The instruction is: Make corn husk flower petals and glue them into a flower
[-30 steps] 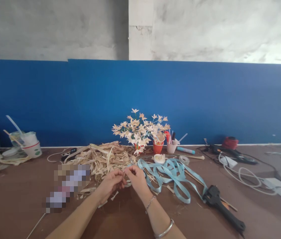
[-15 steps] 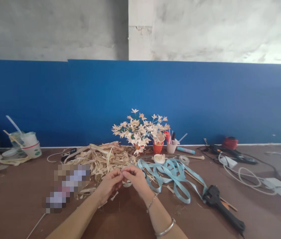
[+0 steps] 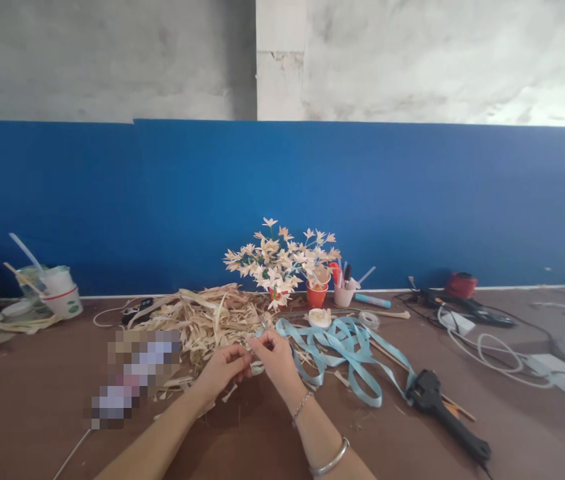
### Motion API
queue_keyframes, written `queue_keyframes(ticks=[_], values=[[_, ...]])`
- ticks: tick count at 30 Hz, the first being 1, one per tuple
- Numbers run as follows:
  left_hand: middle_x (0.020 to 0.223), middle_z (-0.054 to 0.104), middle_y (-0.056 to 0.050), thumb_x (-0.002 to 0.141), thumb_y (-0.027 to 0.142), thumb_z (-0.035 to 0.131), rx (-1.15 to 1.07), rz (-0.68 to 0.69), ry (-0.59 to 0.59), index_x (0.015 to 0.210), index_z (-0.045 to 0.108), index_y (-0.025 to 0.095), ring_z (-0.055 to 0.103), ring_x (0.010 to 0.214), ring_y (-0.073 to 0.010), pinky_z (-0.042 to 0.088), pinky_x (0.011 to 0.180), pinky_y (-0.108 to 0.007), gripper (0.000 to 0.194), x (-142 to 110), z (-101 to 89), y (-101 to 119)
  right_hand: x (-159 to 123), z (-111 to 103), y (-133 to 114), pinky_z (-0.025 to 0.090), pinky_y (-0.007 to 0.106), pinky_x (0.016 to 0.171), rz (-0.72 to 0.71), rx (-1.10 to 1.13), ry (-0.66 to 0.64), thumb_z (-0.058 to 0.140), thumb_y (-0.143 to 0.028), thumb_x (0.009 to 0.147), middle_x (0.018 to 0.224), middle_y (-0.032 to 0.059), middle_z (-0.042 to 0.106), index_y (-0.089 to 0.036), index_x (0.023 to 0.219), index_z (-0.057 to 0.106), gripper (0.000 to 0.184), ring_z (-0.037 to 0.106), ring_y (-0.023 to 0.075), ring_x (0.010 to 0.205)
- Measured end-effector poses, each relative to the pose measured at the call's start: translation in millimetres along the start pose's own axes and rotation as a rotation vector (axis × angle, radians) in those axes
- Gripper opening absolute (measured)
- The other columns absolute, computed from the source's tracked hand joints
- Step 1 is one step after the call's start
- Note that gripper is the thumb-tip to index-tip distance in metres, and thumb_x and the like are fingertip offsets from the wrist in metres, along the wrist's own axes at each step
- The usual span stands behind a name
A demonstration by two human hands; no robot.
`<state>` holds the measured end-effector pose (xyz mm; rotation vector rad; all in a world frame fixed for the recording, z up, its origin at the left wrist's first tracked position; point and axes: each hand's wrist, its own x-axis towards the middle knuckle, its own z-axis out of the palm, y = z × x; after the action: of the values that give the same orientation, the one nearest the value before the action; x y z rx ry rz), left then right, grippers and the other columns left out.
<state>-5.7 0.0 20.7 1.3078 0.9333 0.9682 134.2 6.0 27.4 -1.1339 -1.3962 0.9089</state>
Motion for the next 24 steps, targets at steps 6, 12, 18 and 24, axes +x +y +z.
queue_keyframes(ticks=[6, 12, 18, 24], values=[[0.057, 0.065, -0.002, 0.064, 0.042, 0.066, 0.034, -0.007, 0.022, 0.062, 0.056, 0.016, 0.044, 0.043, -0.0080, 0.028, 0.045, -0.020, 0.028, -1.7, 1.8, 2.9, -1.1, 0.0, -4.9, 0.030, 0.024, 0.050, -0.015, -0.054, 0.055, 0.061, -0.043, 0.068, 0.049, -0.0056, 0.039, -0.019, 0.050, 0.042, 0.035, 0.035, 0.0095, 0.050], [0.056, 0.062, 0.000, 0.066, 0.040, 0.065, 0.082, 0.024, 0.060, 0.061, 0.059, 0.016, 0.044, 0.045, -0.0083, 0.033, 0.047, -0.021, 0.025, -4.9, 4.5, 8.4, -3.2, -1.9, -4.8, 0.032, 0.024, 0.053, -0.072, -0.090, 0.090, 0.060, -0.040, 0.070, 0.052, -0.0044, 0.041, -0.019, 0.049, 0.042, 0.035, 0.039, 0.0104, 0.052], [0.058, 0.063, 0.000, 0.066, 0.043, 0.065, 0.065, 0.023, 0.061, 0.065, 0.060, 0.016, 0.042, 0.044, -0.0081, 0.031, 0.046, -0.020, 0.027, -2.4, 2.0, 2.9, -1.1, -3.2, -6.1, 0.033, 0.024, 0.053, -0.064, -0.031, 0.145, 0.057, -0.047, 0.074, 0.050, -0.0035, 0.044, -0.018, 0.052, 0.050, 0.037, 0.042, 0.0115, 0.053], [0.055, 0.060, 0.001, 0.065, 0.045, 0.064, 0.061, 0.044, 0.062, 0.063, 0.060, 0.016, 0.039, 0.042, -0.0071, 0.026, 0.044, -0.020, 0.029, -1.3, 0.8, 3.1, 5.6, -74.3, -42.9, 0.040, 0.025, 0.058, -0.028, -0.262, 0.300, 0.049, -0.037, 0.077, 0.073, 0.0044, 0.063, -0.015, 0.091, 0.063, 0.030, 0.055, 0.0167, 0.067]])
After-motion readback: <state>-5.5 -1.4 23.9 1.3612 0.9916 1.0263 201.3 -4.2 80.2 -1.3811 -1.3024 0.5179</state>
